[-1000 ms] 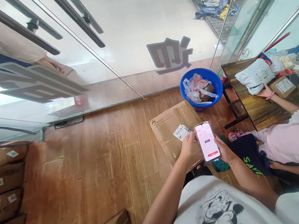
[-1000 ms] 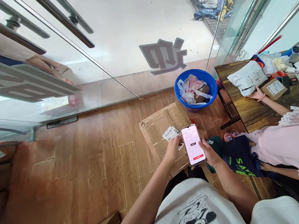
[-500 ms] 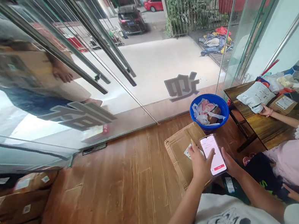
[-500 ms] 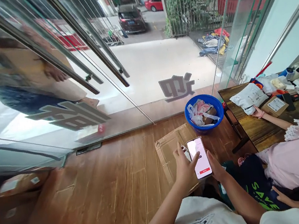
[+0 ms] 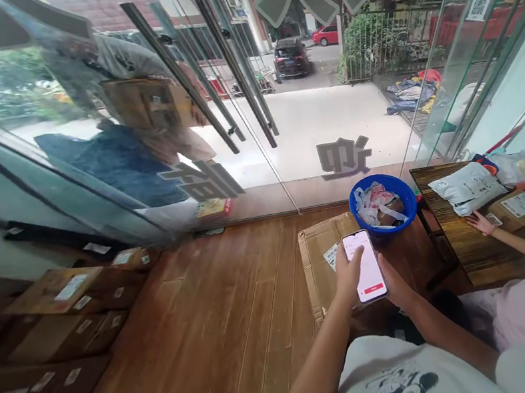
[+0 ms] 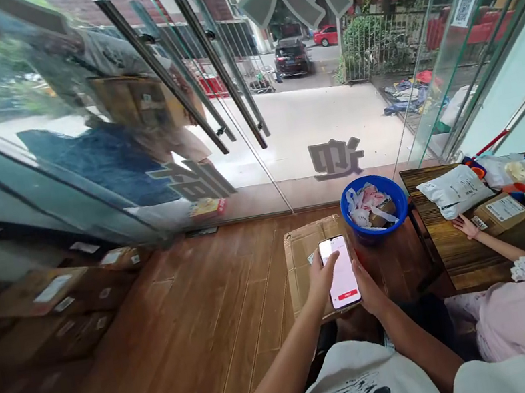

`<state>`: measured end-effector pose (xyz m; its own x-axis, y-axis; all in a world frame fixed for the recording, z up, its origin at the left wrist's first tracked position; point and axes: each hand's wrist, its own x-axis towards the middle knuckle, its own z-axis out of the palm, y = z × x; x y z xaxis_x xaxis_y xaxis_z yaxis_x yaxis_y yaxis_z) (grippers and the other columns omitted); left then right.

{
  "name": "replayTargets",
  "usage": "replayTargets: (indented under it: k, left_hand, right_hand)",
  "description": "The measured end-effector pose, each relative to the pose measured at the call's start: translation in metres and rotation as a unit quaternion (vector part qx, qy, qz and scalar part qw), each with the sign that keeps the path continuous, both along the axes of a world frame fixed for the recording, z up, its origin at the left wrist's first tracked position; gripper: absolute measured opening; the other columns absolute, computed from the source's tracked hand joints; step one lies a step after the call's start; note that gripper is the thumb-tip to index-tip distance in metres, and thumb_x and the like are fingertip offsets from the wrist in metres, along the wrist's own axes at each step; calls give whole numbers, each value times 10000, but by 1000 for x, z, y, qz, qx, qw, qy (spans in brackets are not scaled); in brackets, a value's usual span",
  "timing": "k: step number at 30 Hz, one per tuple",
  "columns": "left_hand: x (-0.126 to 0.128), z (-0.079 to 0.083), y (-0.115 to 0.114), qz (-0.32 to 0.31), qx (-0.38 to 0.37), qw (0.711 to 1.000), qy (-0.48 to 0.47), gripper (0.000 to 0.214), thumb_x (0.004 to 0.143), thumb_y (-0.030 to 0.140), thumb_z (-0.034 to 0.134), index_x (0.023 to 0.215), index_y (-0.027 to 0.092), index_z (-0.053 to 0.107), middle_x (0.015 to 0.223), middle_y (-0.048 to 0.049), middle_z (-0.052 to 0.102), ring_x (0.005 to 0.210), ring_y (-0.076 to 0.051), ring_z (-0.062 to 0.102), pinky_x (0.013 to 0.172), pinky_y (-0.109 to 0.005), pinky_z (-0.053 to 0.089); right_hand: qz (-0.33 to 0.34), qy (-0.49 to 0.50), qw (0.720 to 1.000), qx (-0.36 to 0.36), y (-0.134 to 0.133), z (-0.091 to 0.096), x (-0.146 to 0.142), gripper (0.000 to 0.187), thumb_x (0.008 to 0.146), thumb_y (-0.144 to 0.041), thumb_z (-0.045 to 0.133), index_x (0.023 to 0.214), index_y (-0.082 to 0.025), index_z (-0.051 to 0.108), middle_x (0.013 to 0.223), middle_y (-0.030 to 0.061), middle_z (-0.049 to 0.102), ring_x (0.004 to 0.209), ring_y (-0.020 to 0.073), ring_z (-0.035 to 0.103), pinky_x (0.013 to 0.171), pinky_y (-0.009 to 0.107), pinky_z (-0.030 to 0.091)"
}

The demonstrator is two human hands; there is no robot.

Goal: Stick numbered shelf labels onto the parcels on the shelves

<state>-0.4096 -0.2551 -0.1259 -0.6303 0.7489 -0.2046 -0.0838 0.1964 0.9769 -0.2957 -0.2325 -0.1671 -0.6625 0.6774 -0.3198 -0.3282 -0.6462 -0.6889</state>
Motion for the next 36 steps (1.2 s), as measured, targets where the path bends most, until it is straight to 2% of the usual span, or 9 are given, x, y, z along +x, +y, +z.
replayTargets:
  k: [4,10,15,20,26,30,33,36]
  left_hand:
    - [3,4,-19,-6,17,999,-44,339,705,275,578,1032,186,593,888,-48,702,812,-234,656,712,-342,520]
    - [4,13,-47,-38,52,995,-73,495,582,231,651,1075,200,615,999,-48,734,954,-261,668,813,-359,532]
    - [7,21,-61,-30,70,995,-68,533,583,289,736,1083,194,578,1065,-78,722,1008,-272,662,861,-379,522]
    - [1,30,-86,-23,71,995,-61,522,570,252,716,1071,191,581,1018,-71,715,972,-266,655,831,-372,519]
    - [-12,43,-147,-20,82,995,-52,338,616,288,601,942,199,612,852,-21,682,847,-228,635,723,-318,501]
    - [-19,53,-197,-16,86,995,-39,285,598,307,615,860,195,622,711,24,609,679,-165,554,633,-262,441]
    - [-21,57,-233,-6,96,995,-29,325,583,316,635,884,194,640,753,23,626,719,-167,555,673,-260,438]
    - [-22,58,-265,9,105,994,-23,293,645,374,603,858,182,660,789,-2,650,770,-185,567,730,-279,442]
  right_hand:
    - [-4,-18,1000,-2,-6,-4,3,891,696,-786,669,1374,-222,544,1267,128,681,1259,339,581,1037,526,481]
    - [11,-11,1000,-11,-18,5,6,803,731,-788,626,1312,-234,602,1237,122,697,1262,346,580,1030,552,487]
    - [47,-17,999,-16,-27,17,6,719,767,-741,619,1268,-226,637,1240,124,695,1276,339,570,1039,550,483]
    - [55,-10,998,-7,-51,24,-3,706,800,-715,591,1293,-210,619,1265,124,681,1306,330,544,1039,545,485]
    - [56,-22,998,12,-103,29,-15,634,832,-711,559,1220,-220,661,1173,108,726,1231,311,609,1000,503,526]
    - [45,-42,998,-1,-147,32,-21,608,832,-693,588,1149,-183,683,1103,112,747,1167,305,649,966,480,548]
    - [49,-28,998,-4,-182,35,-24,618,791,-704,638,1135,-193,685,1090,94,754,1110,298,677,963,475,547]
    - [54,-1,998,26,-213,38,-24,641,720,-728,697,1102,-214,701,1080,70,759,1084,290,686,985,464,530]
